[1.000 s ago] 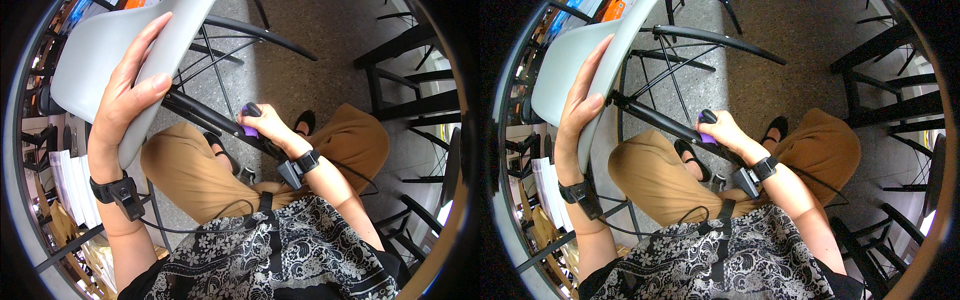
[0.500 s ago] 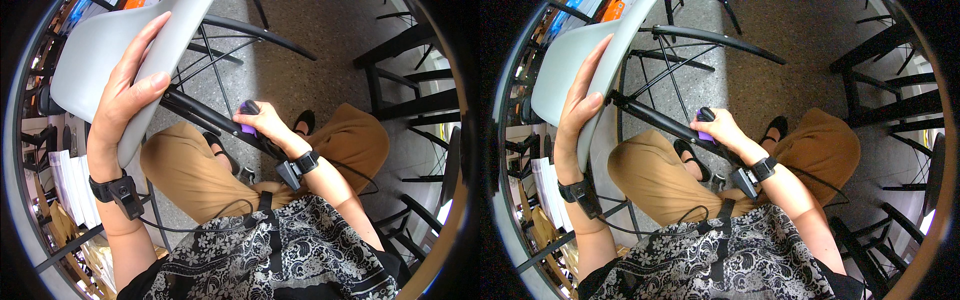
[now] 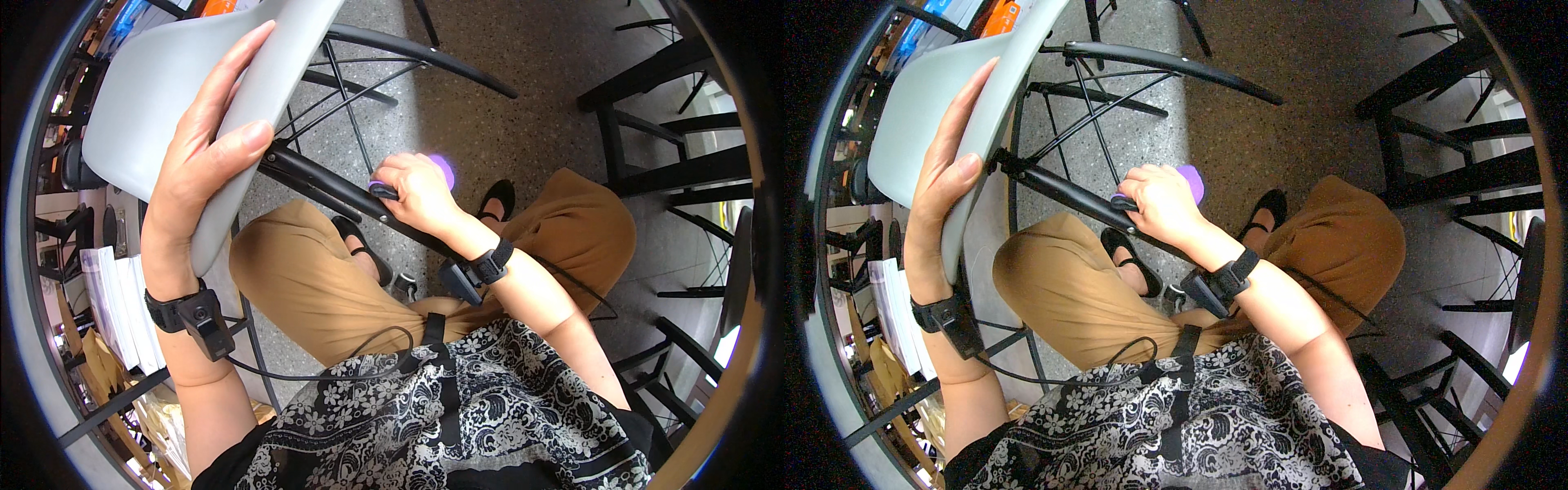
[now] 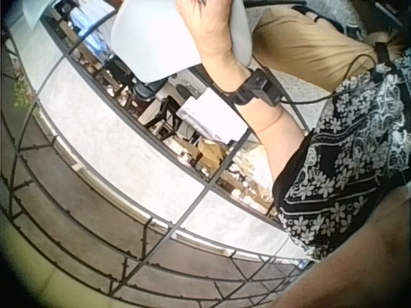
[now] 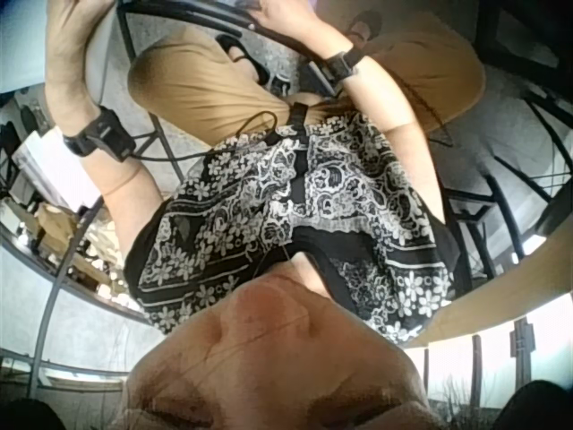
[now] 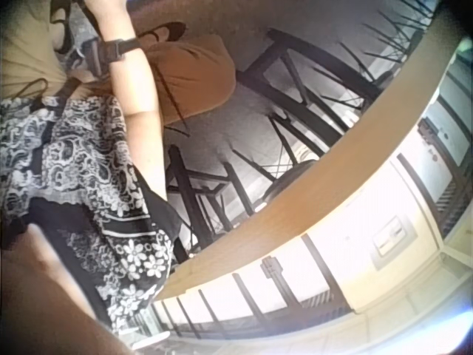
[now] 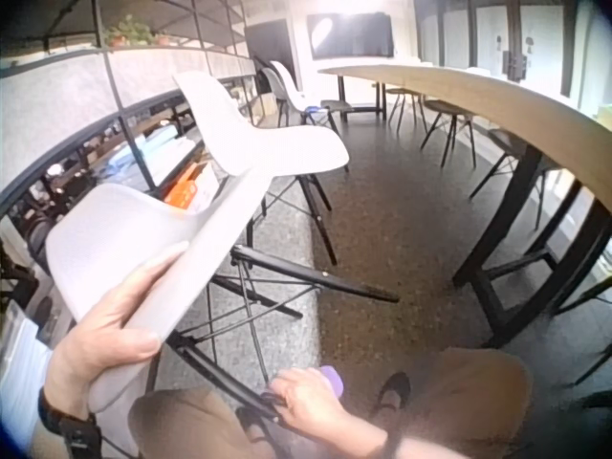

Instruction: The person cleans a white plastic chair with a purple cloth. They wipe the seat, backrest, and metal legs of the chair while kneeling on the floor. The person also wipes the underside of the chair and the table edge.

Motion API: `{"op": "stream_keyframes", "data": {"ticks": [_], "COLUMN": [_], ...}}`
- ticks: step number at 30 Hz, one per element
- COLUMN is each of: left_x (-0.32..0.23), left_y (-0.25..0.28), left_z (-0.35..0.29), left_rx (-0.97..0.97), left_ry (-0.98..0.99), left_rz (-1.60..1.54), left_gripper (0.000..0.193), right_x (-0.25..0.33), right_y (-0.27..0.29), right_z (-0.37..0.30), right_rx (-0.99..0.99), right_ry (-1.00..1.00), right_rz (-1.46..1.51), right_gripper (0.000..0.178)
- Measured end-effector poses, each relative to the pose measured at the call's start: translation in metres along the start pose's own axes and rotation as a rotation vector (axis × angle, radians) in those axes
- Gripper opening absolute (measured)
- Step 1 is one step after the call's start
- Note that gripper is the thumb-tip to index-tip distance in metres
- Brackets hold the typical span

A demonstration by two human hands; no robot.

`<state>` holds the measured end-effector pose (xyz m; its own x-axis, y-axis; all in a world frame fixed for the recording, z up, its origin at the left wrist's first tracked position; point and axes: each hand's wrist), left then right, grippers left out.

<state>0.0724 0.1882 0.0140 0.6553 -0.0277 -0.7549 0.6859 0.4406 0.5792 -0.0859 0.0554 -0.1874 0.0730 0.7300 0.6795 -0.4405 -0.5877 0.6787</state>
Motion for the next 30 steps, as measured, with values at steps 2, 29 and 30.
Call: {"op": "stream_keyframes", "data": {"ticks": [2,29,30], "left_x": [0.001,0.007,0.005], "left_y": [0.002,-0.001,-0.001], "left_z": [0.001,0.006,0.006], "left_rx": [-0.001,0.057,0.058], "left_ry": [-0.004,-0.061,-0.062], "left_rz": [-0.005,-0.021,-0.014], "left_gripper": [0.078,0.075,0.075], "right_x": [-0.002,0.024,0.028], "right_y": [-0.001,0.044,0.047], "right_z": [0.004,0.017,0.016], "right_rx": [0.001,0.137,0.128], "right_ry": [0.073,-0.654,-0.657], "right_rz": [-0.046,1.16,1.199], "right_gripper": [0.013,0.019,0.018]}}
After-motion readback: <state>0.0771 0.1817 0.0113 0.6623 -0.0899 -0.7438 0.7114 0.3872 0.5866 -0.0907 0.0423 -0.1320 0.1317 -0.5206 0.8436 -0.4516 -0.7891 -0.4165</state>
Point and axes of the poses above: each hand's wrist, its own z-axis towards the middle knuckle, its own y-axis out of the back of the hand, x = y × z, and after that the axes turned 7 degrees about -y, right-handed
